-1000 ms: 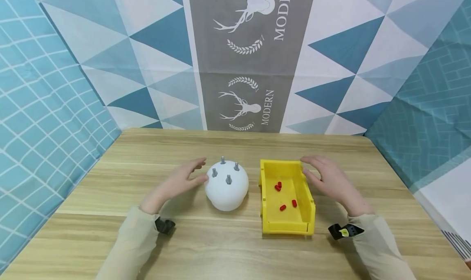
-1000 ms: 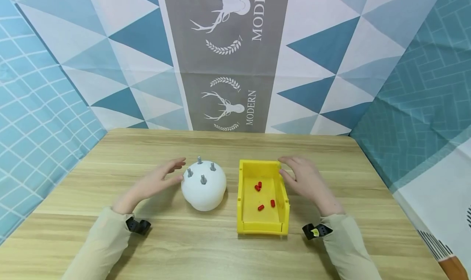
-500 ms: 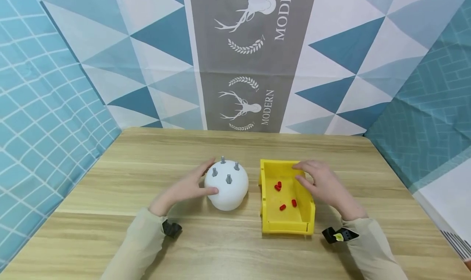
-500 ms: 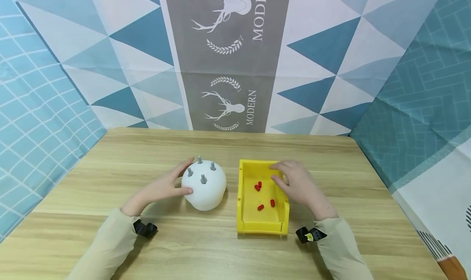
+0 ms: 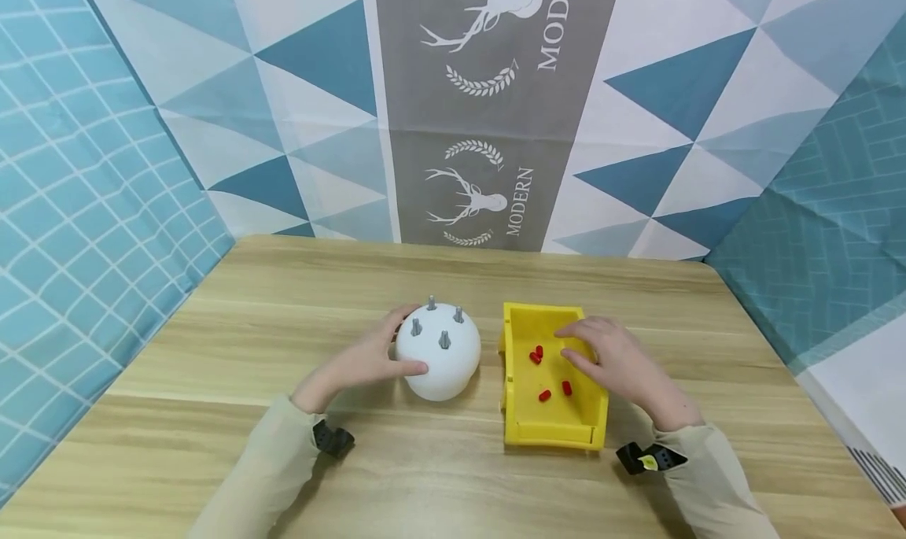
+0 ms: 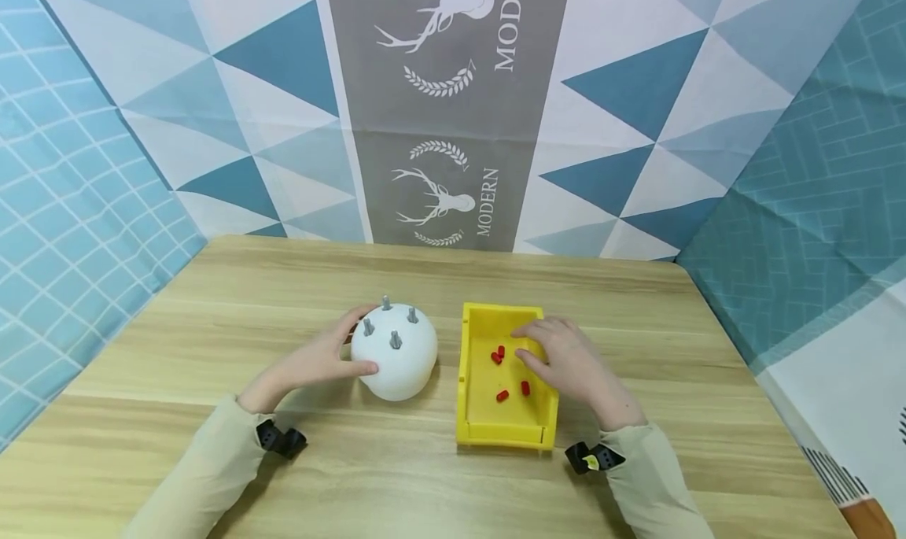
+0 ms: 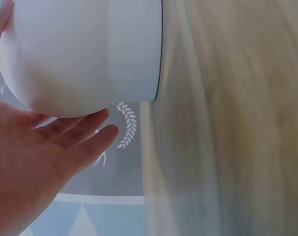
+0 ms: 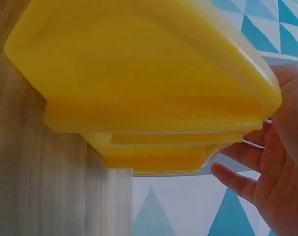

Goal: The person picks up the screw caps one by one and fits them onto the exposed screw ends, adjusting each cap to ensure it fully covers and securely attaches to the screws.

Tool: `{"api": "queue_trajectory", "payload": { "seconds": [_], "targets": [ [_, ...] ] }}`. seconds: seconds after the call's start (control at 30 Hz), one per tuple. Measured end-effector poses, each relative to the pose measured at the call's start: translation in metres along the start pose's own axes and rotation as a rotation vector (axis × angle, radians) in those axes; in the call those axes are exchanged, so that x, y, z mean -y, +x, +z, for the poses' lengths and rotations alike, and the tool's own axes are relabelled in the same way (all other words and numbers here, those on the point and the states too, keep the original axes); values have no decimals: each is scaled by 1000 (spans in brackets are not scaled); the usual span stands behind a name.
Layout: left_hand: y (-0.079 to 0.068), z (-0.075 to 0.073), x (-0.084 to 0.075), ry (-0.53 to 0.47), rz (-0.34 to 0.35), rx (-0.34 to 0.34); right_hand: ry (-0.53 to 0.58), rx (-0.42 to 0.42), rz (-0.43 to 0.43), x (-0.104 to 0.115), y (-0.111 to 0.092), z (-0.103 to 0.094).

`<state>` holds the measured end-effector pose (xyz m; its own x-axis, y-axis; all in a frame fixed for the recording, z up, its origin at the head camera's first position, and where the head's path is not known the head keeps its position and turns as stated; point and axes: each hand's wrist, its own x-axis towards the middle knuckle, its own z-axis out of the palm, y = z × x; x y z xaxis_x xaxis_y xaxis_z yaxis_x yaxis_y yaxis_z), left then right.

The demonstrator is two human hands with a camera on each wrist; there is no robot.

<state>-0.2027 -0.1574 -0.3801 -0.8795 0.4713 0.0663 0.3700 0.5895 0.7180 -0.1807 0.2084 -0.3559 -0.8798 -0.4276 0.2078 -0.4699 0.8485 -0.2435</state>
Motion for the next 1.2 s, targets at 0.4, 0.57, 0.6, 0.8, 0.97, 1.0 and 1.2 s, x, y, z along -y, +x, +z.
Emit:
{"api": "queue_trajectory", "payload": {
  "seconds": [0.4, 0.57, 0.6, 0.8, 0.97, 1.0, 1.2],
  "targets": [
    [3, 2, -6, 23, -7, -20, -10, 20, -57, 4, 2, 1],
    [3, 2, -8, 15, -12, -13, -11, 40, -95, 8, 4, 3],
    [3, 2, -8, 12, -10, -11, -12, 42, -100, 9, 3, 3],
    [2, 4, -7, 0, -16, 1, -45, 73, -121, 15, 3, 5],
    [1, 5, -4, 6, -18, 0, -72, 88, -135, 19, 1, 8],
    [1, 6, -4, 7, -14, 1, -76, 88, -136, 19, 0, 8],
    [0, 6, -7, -1, -18, -1, -90, 85, -152, 18, -4, 9]
  ]
}}
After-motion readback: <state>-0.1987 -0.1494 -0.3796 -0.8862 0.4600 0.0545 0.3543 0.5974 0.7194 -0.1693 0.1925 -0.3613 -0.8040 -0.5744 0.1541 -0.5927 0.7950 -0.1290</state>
